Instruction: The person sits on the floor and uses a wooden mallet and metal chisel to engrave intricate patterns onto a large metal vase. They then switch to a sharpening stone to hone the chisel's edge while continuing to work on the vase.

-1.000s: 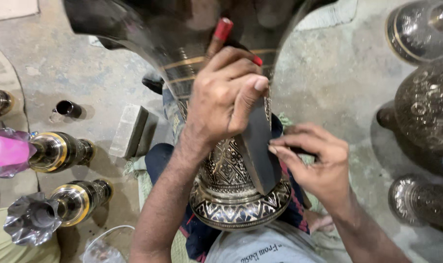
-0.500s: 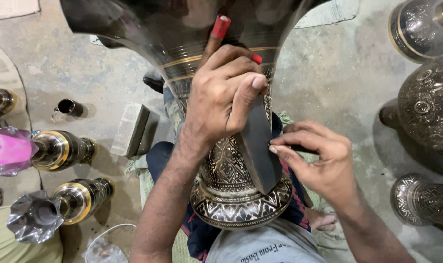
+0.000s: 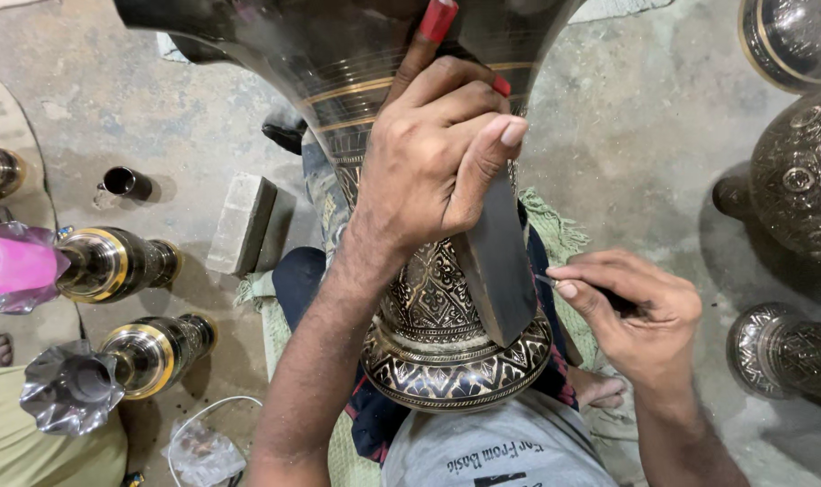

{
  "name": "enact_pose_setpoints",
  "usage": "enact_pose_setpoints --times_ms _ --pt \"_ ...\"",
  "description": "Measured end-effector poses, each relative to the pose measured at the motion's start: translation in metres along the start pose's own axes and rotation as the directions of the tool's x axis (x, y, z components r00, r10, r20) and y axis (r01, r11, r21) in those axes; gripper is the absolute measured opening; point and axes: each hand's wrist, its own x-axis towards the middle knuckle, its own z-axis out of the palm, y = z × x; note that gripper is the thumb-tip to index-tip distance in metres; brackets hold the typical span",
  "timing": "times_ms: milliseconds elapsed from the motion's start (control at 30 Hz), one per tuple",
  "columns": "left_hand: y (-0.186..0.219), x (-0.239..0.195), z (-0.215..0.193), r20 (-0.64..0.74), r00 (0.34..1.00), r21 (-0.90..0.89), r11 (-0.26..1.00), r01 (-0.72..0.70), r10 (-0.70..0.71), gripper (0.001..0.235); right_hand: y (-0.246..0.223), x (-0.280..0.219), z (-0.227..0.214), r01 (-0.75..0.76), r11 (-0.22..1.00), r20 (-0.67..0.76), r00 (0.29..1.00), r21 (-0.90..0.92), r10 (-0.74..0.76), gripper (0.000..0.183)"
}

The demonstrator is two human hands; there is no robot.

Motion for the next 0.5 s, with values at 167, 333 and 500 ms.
enact_pose_setpoints --times_ms 167,333,500 --pt "-0.004 0.001 0.001 -0.006 1.0 0.004 1.0 -0.017 0.017 0.027 -0.003 0.008 0.006 -0.019 1.0 0.031 0.999 -0.023 0.02 0.012" --pt "-0.006 -0.003 0.002 0.001 1.0 0.001 1.0 -0.005 0.005 0.029 -0.005 0.01 0.013 -0.077 0.996 0.033 0.996 -0.038 0.078 0.013" --pt "-0.008 -0.003 0.002 -0.003 1.0 -0.002 1.0 -0.016 0.016 0.032 0.002 0.008 0.015 -0.175 0.985 0.032 0.984 0.002 0.175 0.012"
